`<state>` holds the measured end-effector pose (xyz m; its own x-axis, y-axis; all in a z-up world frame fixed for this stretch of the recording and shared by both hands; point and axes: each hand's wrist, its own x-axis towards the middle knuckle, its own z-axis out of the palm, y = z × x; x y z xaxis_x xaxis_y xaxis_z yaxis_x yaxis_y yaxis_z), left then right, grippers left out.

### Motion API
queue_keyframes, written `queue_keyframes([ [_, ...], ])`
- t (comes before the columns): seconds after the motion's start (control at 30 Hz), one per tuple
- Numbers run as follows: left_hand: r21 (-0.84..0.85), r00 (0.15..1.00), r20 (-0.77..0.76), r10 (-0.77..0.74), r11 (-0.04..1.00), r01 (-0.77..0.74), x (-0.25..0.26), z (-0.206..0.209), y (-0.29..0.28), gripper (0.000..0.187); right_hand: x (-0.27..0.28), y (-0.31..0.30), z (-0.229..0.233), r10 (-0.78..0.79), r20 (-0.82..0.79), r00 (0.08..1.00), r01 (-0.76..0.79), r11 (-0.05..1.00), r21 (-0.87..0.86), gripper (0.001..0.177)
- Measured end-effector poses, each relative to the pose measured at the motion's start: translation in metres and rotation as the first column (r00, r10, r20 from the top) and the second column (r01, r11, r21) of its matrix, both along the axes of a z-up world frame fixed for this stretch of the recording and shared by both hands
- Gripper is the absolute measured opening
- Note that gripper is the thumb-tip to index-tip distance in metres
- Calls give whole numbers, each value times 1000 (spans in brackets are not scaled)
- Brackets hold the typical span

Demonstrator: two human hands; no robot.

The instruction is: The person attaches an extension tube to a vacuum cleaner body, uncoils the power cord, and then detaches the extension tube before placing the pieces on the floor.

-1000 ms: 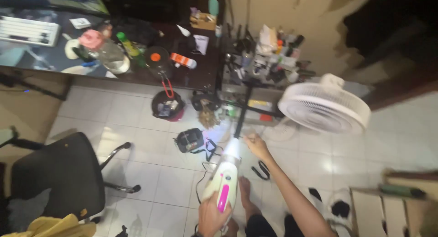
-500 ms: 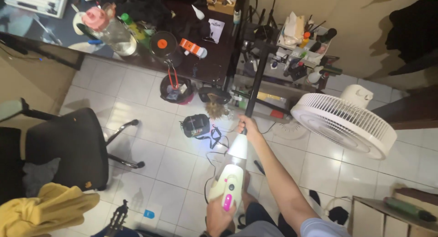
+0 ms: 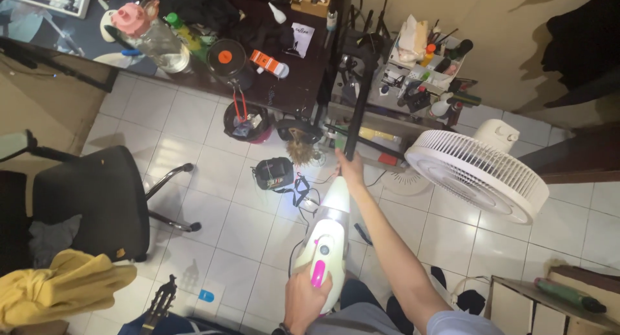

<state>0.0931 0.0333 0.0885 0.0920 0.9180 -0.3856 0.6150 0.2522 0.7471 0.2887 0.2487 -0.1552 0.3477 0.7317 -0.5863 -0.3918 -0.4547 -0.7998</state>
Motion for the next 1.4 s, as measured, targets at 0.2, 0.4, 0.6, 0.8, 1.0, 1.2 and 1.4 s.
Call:
queue_keyframes([
  [0.2,37,997,52,-64,997,62,14,27,3,20,9,6,-20,135,-379,915,-115,991,75,20],
  [0.4,-14,990,131,-51,998,53,7,28,3,22,23,5,-39,240,-581,778,-112,962,248,36],
  [0.6,-33,993,117,-4,999,8,1,32,-8,28,20,-4,-34,152,-585,796,-56,982,179,28],
  [0.8,94,995,94,-29,995,20,-1,24,-4,27,-7,-119,71,212,739,640,-411,907,96,51],
  [1.0,196,974,141,-177,969,148,-7,15,-12,26,-69,-253,223,384,613,691,-410,906,-104,38],
  [1.2,294,908,276,-314,927,232,-21,27,-19,28,-79,-260,220,341,553,760,-332,936,-121,41],
  [1.4,474,868,350,-353,866,161,-72,29,-21,31,-83,-286,206,143,177,974,-148,989,20,36],
])
